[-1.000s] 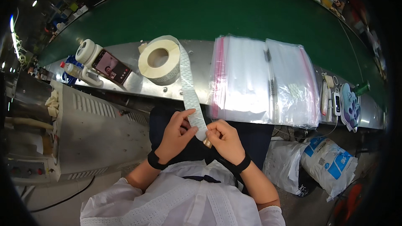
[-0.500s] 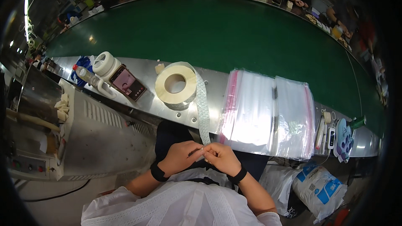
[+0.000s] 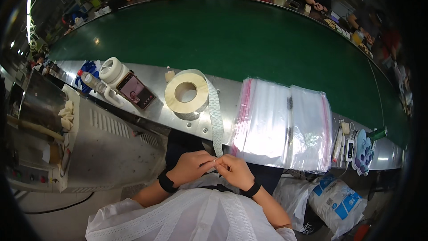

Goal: The person sits at a workstation and repeatedly places small white rectangular items into clear plastic zip-lock bags. They seal each bag and place it on a stack on the table. The process is repetitive and involves handling items one by one.

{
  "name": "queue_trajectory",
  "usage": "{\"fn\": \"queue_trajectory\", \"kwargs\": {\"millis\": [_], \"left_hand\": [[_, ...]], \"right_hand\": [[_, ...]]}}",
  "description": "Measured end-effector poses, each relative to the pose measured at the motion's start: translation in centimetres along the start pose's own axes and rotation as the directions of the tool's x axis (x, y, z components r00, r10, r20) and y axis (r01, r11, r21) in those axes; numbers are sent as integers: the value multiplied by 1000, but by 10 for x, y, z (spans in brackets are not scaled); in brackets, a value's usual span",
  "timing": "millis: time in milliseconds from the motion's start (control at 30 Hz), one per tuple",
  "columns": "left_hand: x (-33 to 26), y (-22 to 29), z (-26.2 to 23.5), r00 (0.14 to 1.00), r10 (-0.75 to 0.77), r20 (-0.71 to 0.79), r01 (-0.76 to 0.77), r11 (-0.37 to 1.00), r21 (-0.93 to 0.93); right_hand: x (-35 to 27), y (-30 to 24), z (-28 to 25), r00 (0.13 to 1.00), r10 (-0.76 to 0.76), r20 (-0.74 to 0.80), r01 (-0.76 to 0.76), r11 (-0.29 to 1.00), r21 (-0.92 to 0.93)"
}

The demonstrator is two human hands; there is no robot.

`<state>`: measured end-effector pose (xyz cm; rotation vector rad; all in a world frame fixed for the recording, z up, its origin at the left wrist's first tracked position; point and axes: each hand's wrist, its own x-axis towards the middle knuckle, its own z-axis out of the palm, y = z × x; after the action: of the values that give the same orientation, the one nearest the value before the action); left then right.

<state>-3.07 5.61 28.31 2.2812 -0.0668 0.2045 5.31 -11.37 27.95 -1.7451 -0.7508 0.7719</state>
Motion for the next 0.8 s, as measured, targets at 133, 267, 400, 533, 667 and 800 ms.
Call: {"fn": "queue_trajectory", "kwargs": {"millis": [133, 267, 400, 533, 667, 800], "left_hand": [[3, -3, 1, 996, 56, 76, -54, 998, -30], [4, 1, 6, 997, 14, 70, -8, 997, -82], [7, 5, 6, 1000, 19, 14, -18, 997, -72], [0, 8, 11, 1000, -1, -13, -1, 996, -85], [3, 12, 9, 999, -37, 11, 38, 988, -147], [7, 9, 8, 996, -59, 68, 71, 980, -186]], "right_hand": [[-6, 2, -1, 999, 24, -21, -24, 1000, 0], [-7, 3, 0, 991, -82, -102, 73, 993, -89], [1, 5, 0, 983, -116, -145, 112, 993, -32], [-1, 5, 0, 986, -81, -147, 82, 997, 4], [-1, 6, -1, 987, -3, -159, 1, 1000, -14], [-2, 6, -1, 978, -24, -207, 15, 999, -49]]}}
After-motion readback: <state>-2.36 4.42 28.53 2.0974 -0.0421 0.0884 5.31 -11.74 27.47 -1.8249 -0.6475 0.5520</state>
